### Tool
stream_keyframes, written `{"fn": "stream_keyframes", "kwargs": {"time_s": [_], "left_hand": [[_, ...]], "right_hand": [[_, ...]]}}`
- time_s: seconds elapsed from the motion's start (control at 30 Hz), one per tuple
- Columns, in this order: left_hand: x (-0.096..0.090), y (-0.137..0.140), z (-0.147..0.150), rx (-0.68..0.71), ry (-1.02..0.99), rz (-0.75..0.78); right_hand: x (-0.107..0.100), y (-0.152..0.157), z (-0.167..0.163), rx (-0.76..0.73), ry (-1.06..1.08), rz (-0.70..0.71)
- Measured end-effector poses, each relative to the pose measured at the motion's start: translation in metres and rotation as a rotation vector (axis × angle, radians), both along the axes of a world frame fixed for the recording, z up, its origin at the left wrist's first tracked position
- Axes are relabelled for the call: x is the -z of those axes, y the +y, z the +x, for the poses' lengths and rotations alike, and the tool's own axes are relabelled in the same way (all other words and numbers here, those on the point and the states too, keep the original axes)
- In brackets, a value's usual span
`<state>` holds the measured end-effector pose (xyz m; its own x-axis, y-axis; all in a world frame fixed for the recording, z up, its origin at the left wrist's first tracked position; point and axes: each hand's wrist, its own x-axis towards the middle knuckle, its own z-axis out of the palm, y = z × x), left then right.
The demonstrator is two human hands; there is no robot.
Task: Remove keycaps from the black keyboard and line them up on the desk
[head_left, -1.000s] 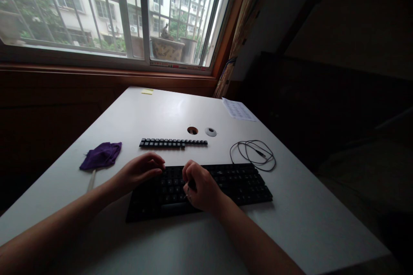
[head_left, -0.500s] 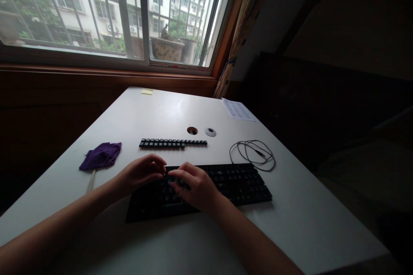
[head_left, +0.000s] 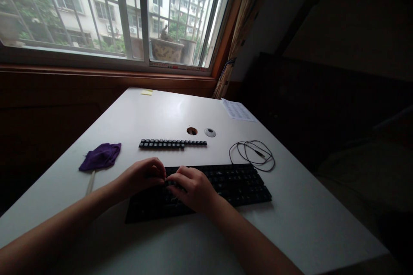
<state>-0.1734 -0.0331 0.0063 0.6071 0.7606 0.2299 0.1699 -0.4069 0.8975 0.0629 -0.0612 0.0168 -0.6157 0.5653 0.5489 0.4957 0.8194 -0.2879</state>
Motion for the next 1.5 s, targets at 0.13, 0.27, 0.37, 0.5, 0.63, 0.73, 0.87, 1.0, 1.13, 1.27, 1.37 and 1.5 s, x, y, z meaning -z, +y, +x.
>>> {"fn": "stream_keyframes", "kwargs": {"time_s": [0.13,0.27,0.37,0.5,0.63,0.73,0.87,1.0,1.13,1.27,1.37,1.5], "left_hand": [[-0.008,-0.002,-0.001,0.003,-0.018,0.092],[-0.013,-0.002,0.000,-0.022,0.061,0.265],[-0.012,-0.002,0.001,-0.018,0.082,0.312],[-0.007,0.000,0.001,-0.015,0.085,0.319],[-0.008,0.000,0.000,-0.011,0.089,0.320],[-0.010,-0.001,0.001,-0.015,0.092,0.325],[-0.012,-0.002,0.001,-0.013,0.111,0.325],[-0.013,-0.002,-0.001,0.005,0.120,0.299],[-0.011,-0.001,-0.002,0.020,0.109,0.290],[-0.010,0.000,-0.002,0.042,0.123,0.301],[-0.011,0.000,-0.001,0.045,0.127,0.304],[-0.013,-0.001,0.000,0.039,0.119,0.307]], "right_hand": [[-0.001,-0.001,0.000,0.030,0.069,-0.044],[-0.002,-0.001,0.001,0.055,0.143,-0.086],[-0.002,-0.002,0.000,0.058,0.169,-0.083],[-0.002,-0.003,-0.001,0.063,0.177,-0.086],[-0.003,-0.004,-0.002,0.076,0.179,-0.088],[-0.002,-0.004,-0.003,0.071,0.172,-0.087],[-0.001,-0.004,-0.003,0.071,0.164,-0.085],[-0.002,-0.003,-0.002,0.047,0.160,-0.070],[-0.002,-0.003,0.000,0.016,0.127,-0.052],[-0.001,-0.003,0.000,0.011,0.103,-0.033],[-0.002,-0.003,0.000,0.015,0.095,-0.025],[-0.001,-0.003,0.000,0.017,0.091,-0.008]]}}
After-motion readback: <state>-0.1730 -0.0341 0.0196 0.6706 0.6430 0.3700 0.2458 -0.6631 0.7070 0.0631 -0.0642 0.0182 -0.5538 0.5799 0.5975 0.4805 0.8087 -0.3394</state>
